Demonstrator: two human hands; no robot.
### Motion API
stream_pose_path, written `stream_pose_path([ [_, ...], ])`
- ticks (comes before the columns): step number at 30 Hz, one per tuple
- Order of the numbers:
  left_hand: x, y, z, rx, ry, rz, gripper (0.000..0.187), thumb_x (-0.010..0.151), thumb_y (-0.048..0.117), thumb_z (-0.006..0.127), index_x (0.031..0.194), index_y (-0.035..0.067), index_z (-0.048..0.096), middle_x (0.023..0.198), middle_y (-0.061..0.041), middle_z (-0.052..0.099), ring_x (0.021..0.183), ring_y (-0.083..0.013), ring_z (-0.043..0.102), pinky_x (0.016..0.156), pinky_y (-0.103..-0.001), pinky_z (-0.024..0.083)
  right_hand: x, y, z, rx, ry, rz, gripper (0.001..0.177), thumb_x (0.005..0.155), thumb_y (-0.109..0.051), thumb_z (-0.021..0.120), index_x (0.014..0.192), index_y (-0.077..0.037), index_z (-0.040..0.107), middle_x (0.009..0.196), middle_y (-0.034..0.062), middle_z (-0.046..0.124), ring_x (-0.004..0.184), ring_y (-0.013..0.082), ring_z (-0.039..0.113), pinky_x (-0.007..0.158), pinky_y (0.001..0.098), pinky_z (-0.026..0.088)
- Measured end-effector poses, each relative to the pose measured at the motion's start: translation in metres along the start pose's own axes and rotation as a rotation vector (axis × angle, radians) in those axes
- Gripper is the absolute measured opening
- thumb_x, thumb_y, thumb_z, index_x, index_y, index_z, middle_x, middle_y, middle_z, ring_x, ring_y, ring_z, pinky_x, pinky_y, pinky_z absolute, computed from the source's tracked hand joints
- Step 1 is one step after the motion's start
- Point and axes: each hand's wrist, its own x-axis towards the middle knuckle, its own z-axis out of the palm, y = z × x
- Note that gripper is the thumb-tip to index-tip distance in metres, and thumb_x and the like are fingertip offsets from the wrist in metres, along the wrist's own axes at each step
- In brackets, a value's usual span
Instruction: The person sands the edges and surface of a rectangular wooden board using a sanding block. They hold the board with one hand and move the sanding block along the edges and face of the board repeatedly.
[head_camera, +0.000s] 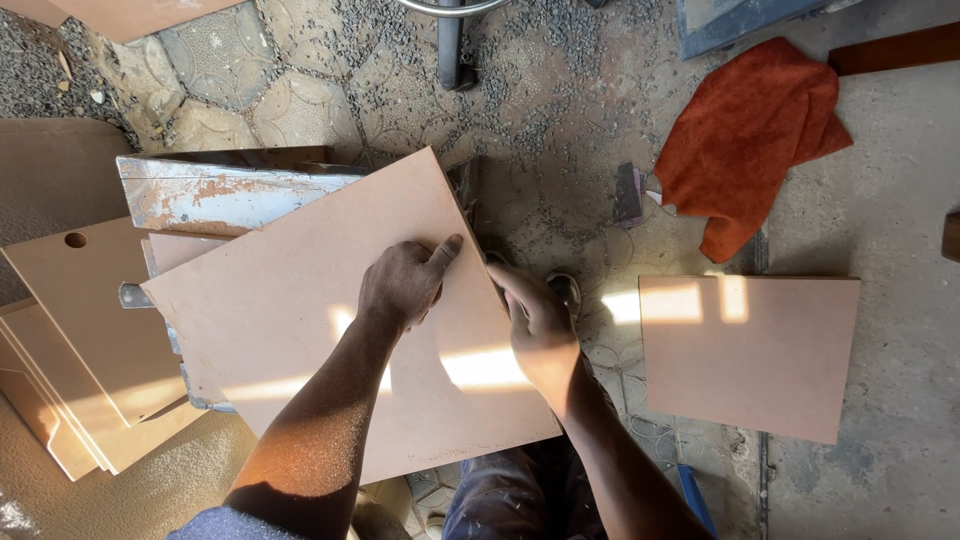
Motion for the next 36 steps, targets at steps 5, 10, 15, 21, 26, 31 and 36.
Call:
stream_pose_path([
  [5,0.003,-0.002,0.001,-0.005,-0.008,0.014,0.073,0.086,0.073,0.055,0.044,0.013,0.053,0.035,-0.013,0.044,0.036,-0.0345,0.055,0.056,-0.041,0.05,0.008,0.02,0.011,-0.04,0.051,0.01,0.042,0.099,0.003,0.049,0.133,-0.014,0.068,0.132,0.0131,0.067,0.125,0.0299,0.061,0.109,0.0437,0.046],
  [10,0.0,0.004,-0.002,-0.023,0.0,0.036,0.072,0.09,0.069,0.058,0.044,0.013,0.053,0.034,-0.011,0.043,0.032,-0.0308,0.053,0.051,-0.038,0.049,0.042,0.0,0.008,-0.117,0.007,-0.094,0.044,0.094,0.008,0.049,0.132,-0.008,0.065,0.132,0.02,0.065,0.125,0.0379,0.06,0.109,0.05,0.044],
  [15,0.008,0.0,-0.002,0.027,-0.03,0.035,0.064,0.079,0.066,0.066,0.044,0.014,0.054,0.035,-0.011,0.044,0.036,-0.0346,0.055,0.054,-0.04,0.048,-0.013,0.005,0.012,-0.04,0.081,0.19,0.049,0.095,0.008,0.052,0.135,-0.015,0.066,0.138,0.0142,0.064,0.13,0.0309,0.057,0.111,0.0443,0.045],
  [21,0.004,-0.005,0.005,0.029,0.036,0.052,0.06,0.077,0.065,0.067,0.04,0.018,0.054,0.032,-0.007,0.04,0.03,-0.0299,0.051,0.049,-0.037,0.045,0.085,-0.068,0.024,-0.032,0.042,0.034,0.045,0.097,0.008,0.046,0.138,-0.005,0.059,0.137,0.0279,0.059,0.128,0.0418,0.057,0.11,0.0508,0.047],
  [26,0.002,-0.001,-0.003,0.079,-0.021,0.064,0.06,0.074,0.07,0.062,0.044,0.018,0.059,0.04,-0.011,0.052,0.05,-0.0361,0.065,0.067,-0.04,0.051,0.042,-0.075,0.014,-0.283,-0.101,0.345,0.047,0.101,-0.01,0.042,0.146,-0.018,0.053,0.142,0.011,0.061,0.131,0.0319,0.057,0.114,0.049,0.041],
  [31,0.007,-0.007,0.003,0.127,-0.002,0.052,0.053,0.074,0.067,0.062,0.044,0.023,0.06,0.04,-0.006,0.054,0.05,-0.0289,0.066,0.067,-0.037,0.052,0.075,-0.054,0.042,-0.465,-0.087,0.499,0.046,0.101,-0.02,0.04,0.144,-0.031,0.055,0.141,-0.0058,0.062,0.128,0.0198,0.059,0.11,0.0444,0.044],
  [36,0.007,-0.004,0.002,0.14,0.009,0.081,0.035,0.072,0.047,0.06,0.047,0.022,0.063,0.045,-0.005,0.057,0.059,-0.0313,0.069,0.066,-0.043,0.055,0.091,-0.113,0.039,-0.397,0.024,0.163,0.046,0.098,-0.003,0.045,0.142,-0.006,0.055,0.13,0.022,0.066,0.122,0.0406,0.062,0.104,0.0537,0.048],
])
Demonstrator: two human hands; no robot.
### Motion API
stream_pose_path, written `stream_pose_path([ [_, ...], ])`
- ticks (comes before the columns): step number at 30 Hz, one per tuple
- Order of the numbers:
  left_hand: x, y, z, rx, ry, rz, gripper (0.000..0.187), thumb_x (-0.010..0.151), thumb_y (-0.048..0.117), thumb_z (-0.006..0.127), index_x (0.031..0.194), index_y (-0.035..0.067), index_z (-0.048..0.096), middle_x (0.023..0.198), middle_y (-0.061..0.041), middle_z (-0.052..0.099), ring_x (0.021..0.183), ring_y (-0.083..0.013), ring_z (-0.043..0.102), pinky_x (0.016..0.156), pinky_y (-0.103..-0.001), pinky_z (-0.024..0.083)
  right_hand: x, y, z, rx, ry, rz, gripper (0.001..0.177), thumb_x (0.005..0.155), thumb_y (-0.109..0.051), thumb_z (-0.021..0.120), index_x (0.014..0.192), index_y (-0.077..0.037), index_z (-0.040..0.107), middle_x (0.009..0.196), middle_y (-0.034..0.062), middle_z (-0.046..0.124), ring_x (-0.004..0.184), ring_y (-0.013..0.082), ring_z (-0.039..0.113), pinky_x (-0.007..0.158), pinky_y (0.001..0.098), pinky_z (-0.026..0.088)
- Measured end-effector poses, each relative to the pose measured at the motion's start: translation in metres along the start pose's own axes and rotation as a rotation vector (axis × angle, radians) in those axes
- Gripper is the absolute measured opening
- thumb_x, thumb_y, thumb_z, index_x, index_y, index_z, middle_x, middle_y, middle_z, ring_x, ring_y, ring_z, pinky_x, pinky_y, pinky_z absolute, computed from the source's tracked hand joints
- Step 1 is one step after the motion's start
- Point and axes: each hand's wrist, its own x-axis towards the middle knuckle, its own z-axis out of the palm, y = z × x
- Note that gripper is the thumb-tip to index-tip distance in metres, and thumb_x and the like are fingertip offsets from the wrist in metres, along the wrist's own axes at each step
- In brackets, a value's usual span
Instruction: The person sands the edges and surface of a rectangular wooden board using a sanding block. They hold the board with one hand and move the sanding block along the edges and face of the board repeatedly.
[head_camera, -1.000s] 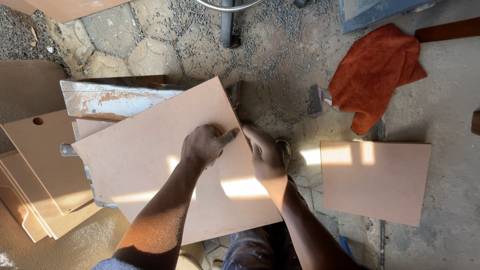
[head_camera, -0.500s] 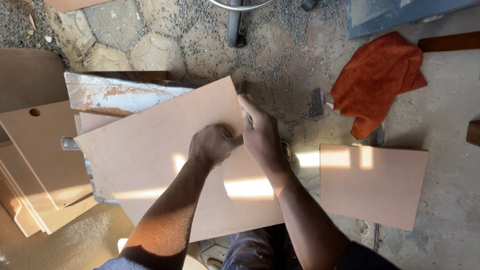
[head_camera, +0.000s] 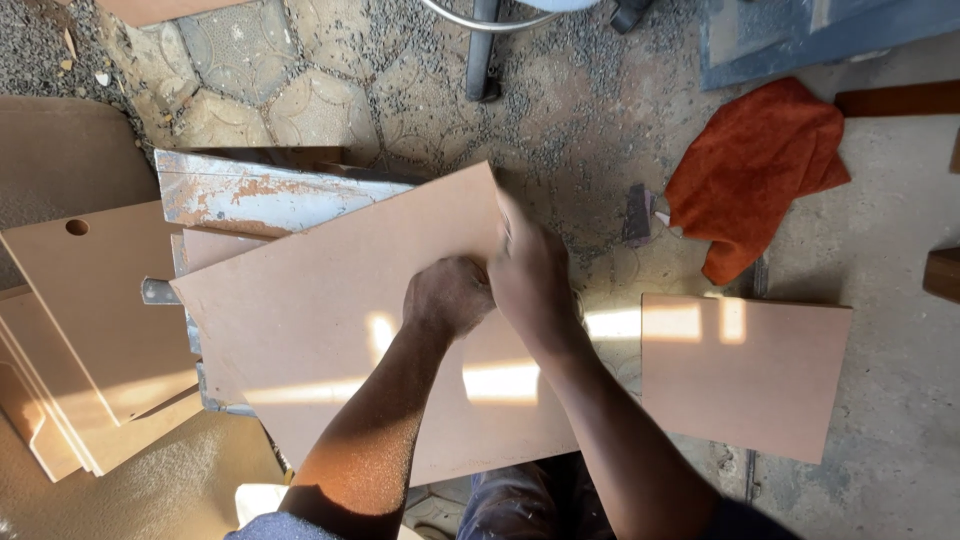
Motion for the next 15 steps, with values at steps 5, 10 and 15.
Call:
stream_pose_path([
  [5,-0.011,0.006,-0.012,-0.06,-0.055,0.017,0.041,0.074,0.054,0.062,0.057,0.017,0.071,0.06,-0.012,0.068,0.071,-0.0357,0.072,0.076,-0.042,0.055,-0.031,0.044,0.007,-0.088,-0.155,0.248,0.041,0.1,-0.008,0.041,0.137,-0.005,0.059,0.125,0.0181,0.07,0.119,0.035,0.066,0.104,0.0477,0.051],
  [10,-0.007,0.0,-0.011,0.029,-0.063,0.023,0.039,0.073,0.042,0.057,0.087,0.013,0.078,0.081,-0.013,0.073,0.091,-0.0351,0.074,0.081,-0.052,0.058,0.029,0.0,0.019,-0.081,0.069,-0.034,0.04,0.095,-0.002,0.044,0.132,0.003,0.06,0.112,0.0271,0.071,0.109,0.044,0.068,0.094,0.057,0.052],
  [15,-0.01,0.003,-0.012,-0.06,-0.079,-0.007,0.038,0.069,0.053,0.063,0.057,0.018,0.071,0.057,-0.008,0.066,0.072,-0.0339,0.073,0.075,-0.043,0.057,-0.046,-0.003,-0.01,-0.062,-0.165,0.287,0.052,0.1,-0.004,0.037,0.151,-0.009,0.044,0.13,0.021,0.066,0.119,0.0366,0.065,0.105,0.0498,0.049],
])
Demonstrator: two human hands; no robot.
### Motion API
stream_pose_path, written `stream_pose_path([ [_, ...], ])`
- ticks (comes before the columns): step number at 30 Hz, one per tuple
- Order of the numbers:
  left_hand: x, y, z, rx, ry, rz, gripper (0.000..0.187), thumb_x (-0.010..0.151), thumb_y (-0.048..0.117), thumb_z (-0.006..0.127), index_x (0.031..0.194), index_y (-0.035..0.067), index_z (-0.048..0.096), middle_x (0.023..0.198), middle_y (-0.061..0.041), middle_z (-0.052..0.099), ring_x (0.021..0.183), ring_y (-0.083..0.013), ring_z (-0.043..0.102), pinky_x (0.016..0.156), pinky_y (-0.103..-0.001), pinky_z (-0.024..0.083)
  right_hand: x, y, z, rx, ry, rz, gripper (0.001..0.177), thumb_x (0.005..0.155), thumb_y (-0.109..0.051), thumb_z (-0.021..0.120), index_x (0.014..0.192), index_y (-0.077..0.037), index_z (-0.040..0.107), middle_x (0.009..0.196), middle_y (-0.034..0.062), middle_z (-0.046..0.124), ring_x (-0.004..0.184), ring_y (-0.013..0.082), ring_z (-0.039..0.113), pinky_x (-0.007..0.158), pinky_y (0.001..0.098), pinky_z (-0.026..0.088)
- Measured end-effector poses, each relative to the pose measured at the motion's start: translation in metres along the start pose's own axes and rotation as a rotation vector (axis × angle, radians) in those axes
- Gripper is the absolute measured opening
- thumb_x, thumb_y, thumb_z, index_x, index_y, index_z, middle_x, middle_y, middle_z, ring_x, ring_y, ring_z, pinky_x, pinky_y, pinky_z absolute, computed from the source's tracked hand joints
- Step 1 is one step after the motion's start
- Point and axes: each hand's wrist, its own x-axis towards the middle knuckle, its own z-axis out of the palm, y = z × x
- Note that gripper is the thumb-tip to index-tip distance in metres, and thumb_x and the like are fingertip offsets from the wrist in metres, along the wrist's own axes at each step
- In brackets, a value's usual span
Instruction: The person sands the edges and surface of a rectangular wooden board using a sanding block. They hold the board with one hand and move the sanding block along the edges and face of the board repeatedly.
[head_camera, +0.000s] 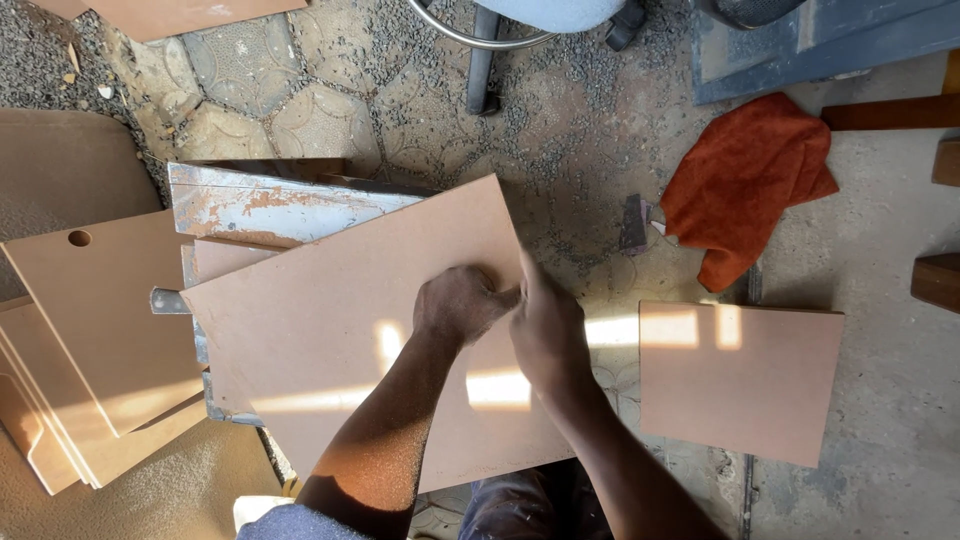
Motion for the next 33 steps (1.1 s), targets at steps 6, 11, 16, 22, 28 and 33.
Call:
stream_pose_path([
  [6,0.012,-0.006,0.005,0.071,0.016,0.044,0.03,0.072,0.042,0.063,0.061,0.017,0.072,0.056,-0.006,0.065,0.067,-0.0296,0.073,0.072,-0.044,0.059,0.049,-0.016,0.008,0.028,0.17,-0.194,0.043,0.099,-0.007,0.042,0.139,-0.001,0.056,0.126,0.0259,0.067,0.119,0.0439,0.063,0.103,0.0564,0.048],
  [11,-0.01,0.007,-0.008,-0.008,0.012,0.026,0.039,0.077,0.047,0.063,0.053,0.017,0.066,0.047,-0.006,0.059,0.056,-0.0289,0.069,0.073,-0.037,0.054,0.012,0.024,0.013,0.0,0.085,-0.108,0.047,0.1,-0.002,0.041,0.146,-0.004,0.05,0.128,0.027,0.065,0.121,0.0432,0.062,0.106,0.0543,0.048],
  [16,-0.01,0.011,-0.013,-0.065,-0.011,0.01,0.051,0.078,0.058,0.067,0.054,0.013,0.065,0.047,-0.01,0.058,0.057,-0.0323,0.068,0.075,-0.038,0.051,0.008,0.066,0.032,-0.047,0.042,0.026,0.042,0.101,-0.005,0.042,0.141,0.0,0.054,0.132,0.0272,0.063,0.124,0.0431,0.06,0.108,0.0551,0.046],
  [22,-0.004,0.005,0.0,-0.055,0.041,-0.038,0.044,0.073,0.052,0.067,0.043,0.022,0.057,0.036,-0.004,0.048,0.035,-0.0247,0.057,0.053,-0.035,0.05,0.013,0.074,0.036,0.085,0.147,-0.202,0.044,0.102,-0.009,0.041,0.143,-0.005,0.054,0.13,0.0217,0.066,0.121,0.0395,0.063,0.102,0.0519,0.051],
  [28,-0.014,0.013,-0.011,-0.184,0.037,-0.031,0.055,0.078,0.055,0.074,0.047,0.012,0.059,0.038,-0.008,0.05,0.033,-0.0271,0.055,0.052,-0.034,0.048,0.003,0.133,0.054,-0.071,0.176,-0.119,0.036,0.1,-0.01,0.052,0.134,-0.011,0.062,0.116,0.0227,0.071,0.11,0.037,0.068,0.101,0.0511,0.053],
  [33,-0.017,0.013,-0.001,-0.143,0.038,-0.018,0.057,0.075,0.061,0.07,0.049,0.012,0.06,0.038,-0.01,0.05,0.036,-0.031,0.057,0.051,-0.038,0.049,0.035,0.072,-0.002,0.363,0.119,-0.329,0.037,0.101,-0.014,0.053,0.136,-0.018,0.065,0.126,0.0147,0.07,0.124,0.0323,0.061,0.105,0.0489,0.048],
])
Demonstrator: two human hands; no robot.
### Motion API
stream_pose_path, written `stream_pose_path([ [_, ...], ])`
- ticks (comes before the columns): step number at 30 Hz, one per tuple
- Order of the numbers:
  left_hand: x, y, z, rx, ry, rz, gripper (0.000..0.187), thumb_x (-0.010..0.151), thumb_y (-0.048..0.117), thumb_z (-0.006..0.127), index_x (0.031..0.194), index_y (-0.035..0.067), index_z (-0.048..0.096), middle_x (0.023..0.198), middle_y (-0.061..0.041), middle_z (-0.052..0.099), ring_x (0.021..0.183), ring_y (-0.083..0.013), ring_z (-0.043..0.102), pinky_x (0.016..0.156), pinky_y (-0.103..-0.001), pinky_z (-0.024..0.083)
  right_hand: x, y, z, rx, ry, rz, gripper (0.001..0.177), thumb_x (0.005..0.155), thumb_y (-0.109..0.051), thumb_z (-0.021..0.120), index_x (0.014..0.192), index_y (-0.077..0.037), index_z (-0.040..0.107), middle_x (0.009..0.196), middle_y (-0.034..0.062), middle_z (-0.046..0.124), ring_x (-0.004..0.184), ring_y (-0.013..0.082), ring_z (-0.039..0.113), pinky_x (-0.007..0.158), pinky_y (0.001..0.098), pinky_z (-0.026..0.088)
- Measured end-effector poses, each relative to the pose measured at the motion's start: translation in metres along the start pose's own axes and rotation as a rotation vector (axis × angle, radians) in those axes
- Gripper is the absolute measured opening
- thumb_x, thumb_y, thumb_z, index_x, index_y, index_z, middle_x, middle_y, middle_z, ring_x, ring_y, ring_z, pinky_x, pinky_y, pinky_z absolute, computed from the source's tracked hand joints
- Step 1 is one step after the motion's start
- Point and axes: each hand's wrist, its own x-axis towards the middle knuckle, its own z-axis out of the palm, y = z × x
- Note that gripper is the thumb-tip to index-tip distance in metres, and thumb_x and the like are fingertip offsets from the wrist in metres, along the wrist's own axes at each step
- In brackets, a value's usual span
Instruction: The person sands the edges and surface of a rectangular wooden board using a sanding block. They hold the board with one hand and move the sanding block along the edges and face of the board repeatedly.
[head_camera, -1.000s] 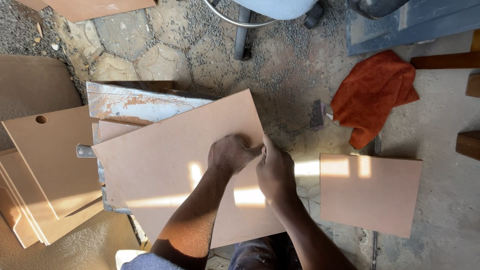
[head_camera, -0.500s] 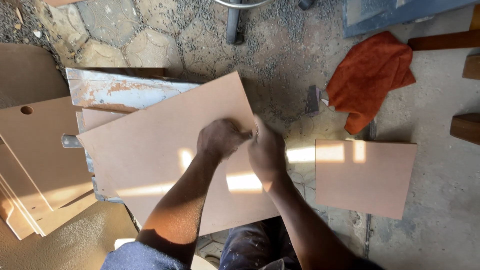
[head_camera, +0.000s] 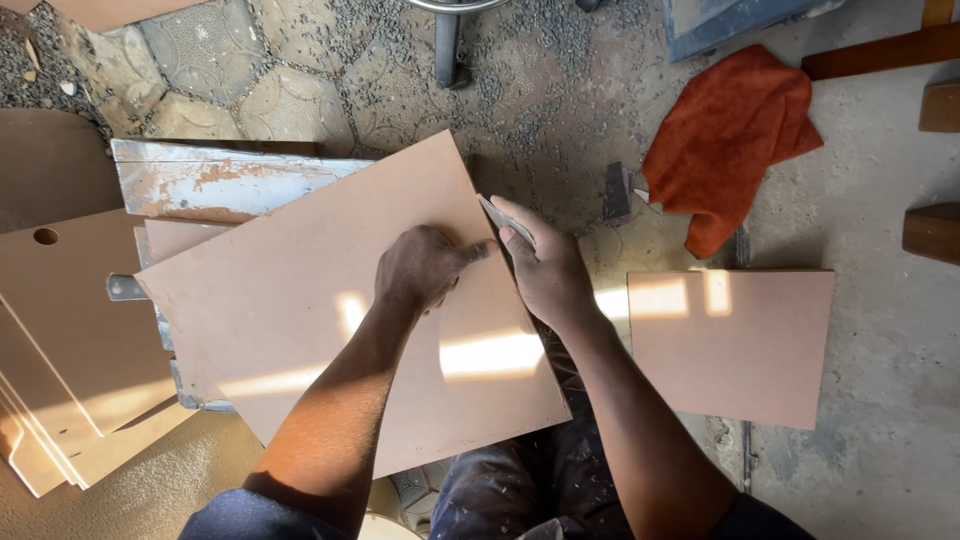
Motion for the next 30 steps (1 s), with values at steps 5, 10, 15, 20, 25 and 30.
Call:
stream_pose_path([
  [5,-0.013,-0.009,0.056,0.092,0.125,0.041,0.066,0.084,0.07,0.058,0.058,0.011,0.068,0.053,-0.014,0.061,0.059,-0.0379,0.065,0.059,-0.044,0.051,-0.033,0.008,-0.034,-0.03,0.038,0.072,0.04,0.102,-0.021,0.05,0.14,-0.025,0.062,0.133,0.0095,0.068,0.129,0.0305,0.059,0.11,0.0474,0.044],
  [10,0.013,-0.113,0.225,0.463,0.875,0.657,0.052,0.099,0.057,0.046,0.065,0.019,0.058,0.051,0.0,0.051,0.048,-0.021,0.06,0.045,-0.033,0.05,-0.058,0.033,-0.034,0.035,0.038,0.113,0.04,0.103,-0.021,0.048,0.141,-0.019,0.062,0.133,0.0186,0.067,0.129,0.0386,0.057,0.108,0.054,0.044],
  [15,-0.033,-0.007,0.105,0.244,0.185,0.003,0.041,0.084,0.038,0.053,0.055,0.011,0.066,0.048,-0.008,0.059,0.056,-0.0301,0.071,0.055,-0.034,0.052,-0.072,0.051,-0.038,0.061,0.001,0.052,0.04,0.104,-0.015,0.048,0.141,-0.01,0.061,0.131,0.0239,0.066,0.125,0.0438,0.058,0.105,0.0583,0.046],
  [20,0.0,-0.007,0.065,0.156,0.361,0.056,0.051,0.084,0.048,0.057,0.062,0.005,0.072,0.056,-0.024,0.063,0.067,-0.0478,0.072,0.055,-0.051,0.051,-0.077,0.059,-0.042,0.068,0.037,0.045,0.038,0.104,-0.016,0.048,0.138,-0.011,0.063,0.129,0.0232,0.067,0.125,0.0435,0.058,0.105,0.0584,0.045],
  [25,0.002,0.0,0.028,0.16,0.378,0.06,0.063,0.092,0.059,0.068,0.051,0.011,0.063,0.041,-0.012,0.055,0.042,-0.0274,0.063,0.049,-0.033,0.045,-0.074,0.097,-0.038,0.014,0.03,-0.032,0.034,0.102,-0.016,0.05,0.132,-0.014,0.067,0.117,0.0203,0.072,0.114,0.0425,0.065,0.1,0.0547,0.05],
  [30,-0.037,-0.002,0.007,0.287,-0.171,-0.168,0.051,0.085,0.051,0.071,0.069,0.003,0.076,0.058,-0.012,0.069,0.06,-0.0272,0.07,0.065,-0.034,0.048,-0.096,0.078,-0.023,0.17,-0.155,-0.054,0.033,0.095,0.0,0.057,0.126,-0.005,0.063,0.111,0.0185,0.069,0.106,0.0385,0.068,0.099,0.0535,0.051],
])
